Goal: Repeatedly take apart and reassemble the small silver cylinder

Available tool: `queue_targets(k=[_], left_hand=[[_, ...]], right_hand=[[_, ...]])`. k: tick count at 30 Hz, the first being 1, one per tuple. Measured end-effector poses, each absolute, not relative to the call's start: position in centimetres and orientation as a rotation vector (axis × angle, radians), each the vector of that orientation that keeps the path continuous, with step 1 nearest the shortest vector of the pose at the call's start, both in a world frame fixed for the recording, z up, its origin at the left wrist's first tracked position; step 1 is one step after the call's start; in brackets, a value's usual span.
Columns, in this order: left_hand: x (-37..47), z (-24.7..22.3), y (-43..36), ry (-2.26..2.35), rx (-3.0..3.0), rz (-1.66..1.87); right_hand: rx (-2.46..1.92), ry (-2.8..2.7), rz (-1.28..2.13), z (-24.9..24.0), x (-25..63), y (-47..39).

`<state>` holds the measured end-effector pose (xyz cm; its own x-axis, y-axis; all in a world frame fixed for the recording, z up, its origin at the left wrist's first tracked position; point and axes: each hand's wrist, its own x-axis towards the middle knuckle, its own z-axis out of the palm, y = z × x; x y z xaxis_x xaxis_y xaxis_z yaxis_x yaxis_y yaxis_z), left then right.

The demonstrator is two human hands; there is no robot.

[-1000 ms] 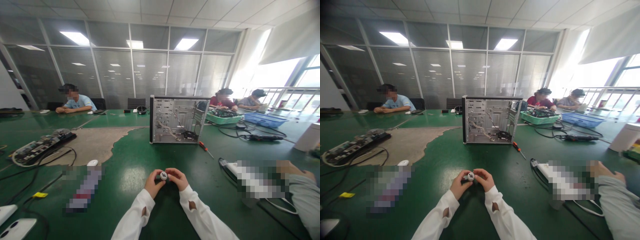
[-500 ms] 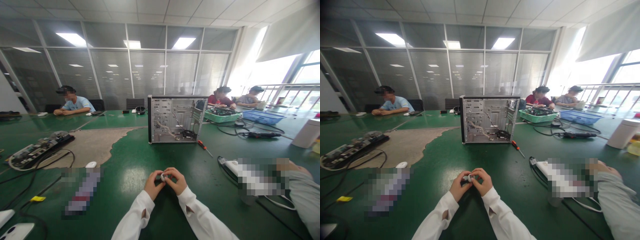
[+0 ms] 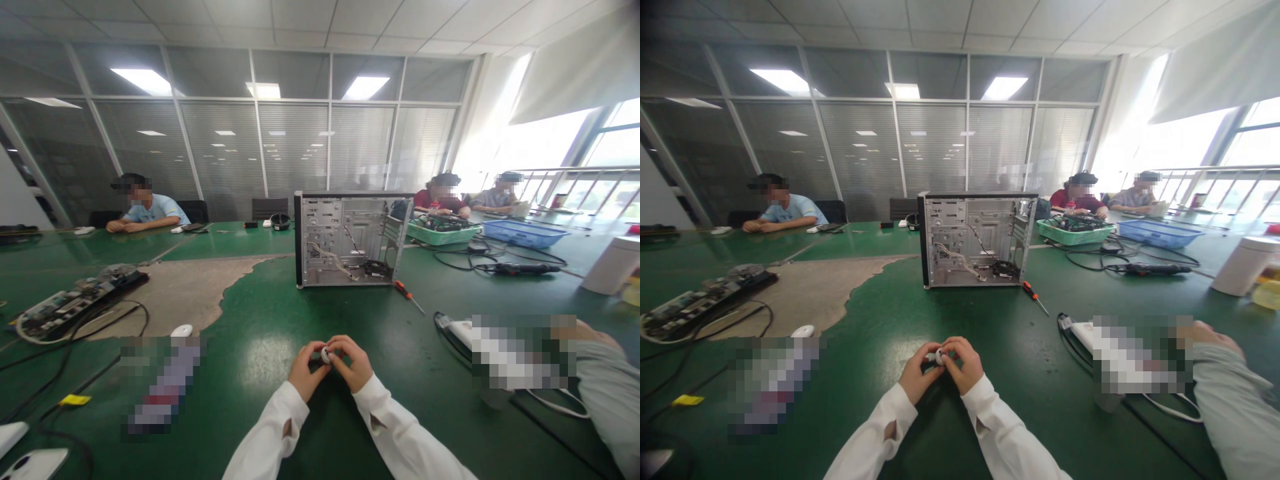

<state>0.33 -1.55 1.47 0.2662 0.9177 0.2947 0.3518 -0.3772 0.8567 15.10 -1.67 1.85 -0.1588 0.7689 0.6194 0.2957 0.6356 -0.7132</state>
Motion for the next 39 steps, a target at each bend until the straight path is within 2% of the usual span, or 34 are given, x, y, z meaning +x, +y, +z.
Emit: queue_targets(k=[8, 22, 29, 39], left_hand=[[0.3, 1.4, -1.5, 1.160, 1.823, 1.098], [0.5, 1.0, -1.1, 1.226, 1.739, 1.159], [0.5, 1.4, -1.4, 1.231, 1.748, 1.145], [0.5, 1.0, -1.3, 1.226, 1.723, 1.162]], right_hand=[[-0.926, -1.650, 0.467, 2.4, 15.9, -1.2], [-1.414, -1.941, 0.410, -1.8, 17.7, 1.4], [-1.381, -1.507, 0.646, -2.4, 17.9, 2.2], [-1.332, -1.362, 0.667, -3.6, 18.1, 3.0]])
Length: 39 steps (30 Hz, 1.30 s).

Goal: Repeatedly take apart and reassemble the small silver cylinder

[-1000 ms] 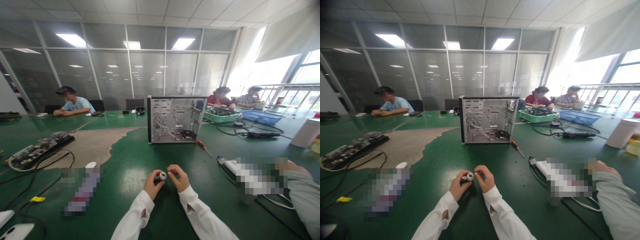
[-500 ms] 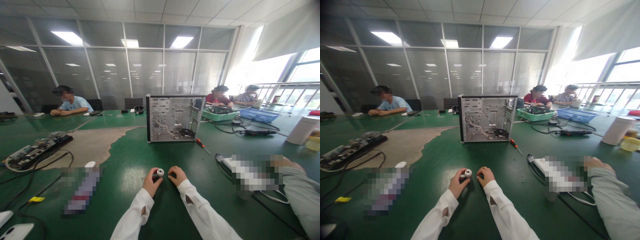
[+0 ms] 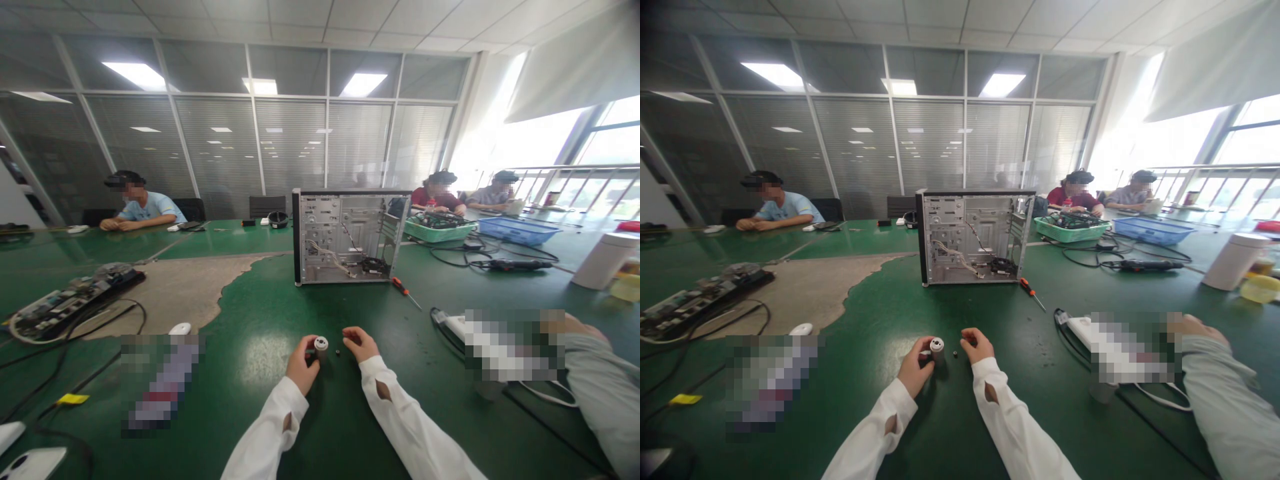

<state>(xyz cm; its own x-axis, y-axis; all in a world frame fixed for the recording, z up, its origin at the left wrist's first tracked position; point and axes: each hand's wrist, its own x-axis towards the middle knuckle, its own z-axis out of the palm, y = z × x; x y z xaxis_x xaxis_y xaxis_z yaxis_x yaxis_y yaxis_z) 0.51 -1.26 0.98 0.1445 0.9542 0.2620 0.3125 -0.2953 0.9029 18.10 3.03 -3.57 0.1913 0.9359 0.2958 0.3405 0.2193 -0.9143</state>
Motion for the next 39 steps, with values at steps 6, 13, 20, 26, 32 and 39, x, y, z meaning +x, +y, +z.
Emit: queue_targets(k=[6, 13, 20, 26, 32, 39], left_hand=[[0.5, 0.9, -1.2, 1.227, 1.710, 1.172], [0.6, 1.2, -1.2, 1.227, 1.678, 1.171], [0.5, 1.1, -1.2, 1.241, 1.677, 1.168], [0.5, 1.0, -1.1, 1.232, 1.676, 1.173], [0.5, 0.9, -1.1, 1.221, 1.666, 1.183], [0.5, 0.9, -1.1, 1.231, 1.658, 1.174]], right_hand=[[-1.310, -1.361, 0.650, -3.1, 17.8, 2.6], [-1.345, -1.468, 0.621, -1.6, 17.7, 1.6], [-1.341, -1.506, 0.632, -1.1, 17.6, 1.3], [-1.326, -1.527, 0.615, -1.3, 17.6, 1.3], [-1.305, -1.516, 0.602, -1.4, 17.6, 1.3], [-1.323, -1.529, 0.597, -1.1, 17.5, 1.2]])
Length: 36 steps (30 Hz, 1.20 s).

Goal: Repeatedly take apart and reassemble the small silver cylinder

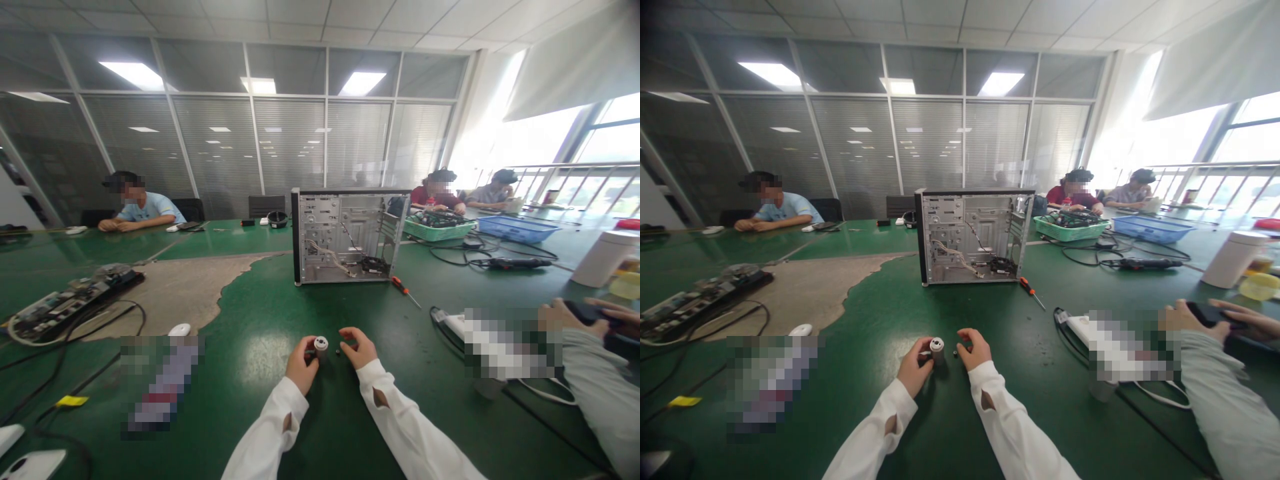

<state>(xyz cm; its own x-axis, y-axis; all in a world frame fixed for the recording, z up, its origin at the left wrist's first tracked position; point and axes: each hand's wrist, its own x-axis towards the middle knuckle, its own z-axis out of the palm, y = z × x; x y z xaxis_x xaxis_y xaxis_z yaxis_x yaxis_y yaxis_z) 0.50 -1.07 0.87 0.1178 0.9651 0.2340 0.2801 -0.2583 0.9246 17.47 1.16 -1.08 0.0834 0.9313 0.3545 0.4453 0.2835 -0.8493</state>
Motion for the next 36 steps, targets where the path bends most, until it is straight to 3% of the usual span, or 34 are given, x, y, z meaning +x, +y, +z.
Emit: queue_targets(k=[22, 30, 36], left_hand=[[0.5, 0.9, -0.9, 1.148, 1.570, 1.170], [0.5, 1.1, -1.1, 1.062, 1.500, 1.094], [0.7, 0.4, -0.8, 1.086, 1.538, 1.085]], right_hand=[[-1.073, -1.923, 0.386, 1.7, 15.4, -2.6], [-1.127, -2.043, 0.427, 2.1, 15.4, -4.2], [-1.292, -1.980, 0.277, 1.4, 18.7, -7.2]])
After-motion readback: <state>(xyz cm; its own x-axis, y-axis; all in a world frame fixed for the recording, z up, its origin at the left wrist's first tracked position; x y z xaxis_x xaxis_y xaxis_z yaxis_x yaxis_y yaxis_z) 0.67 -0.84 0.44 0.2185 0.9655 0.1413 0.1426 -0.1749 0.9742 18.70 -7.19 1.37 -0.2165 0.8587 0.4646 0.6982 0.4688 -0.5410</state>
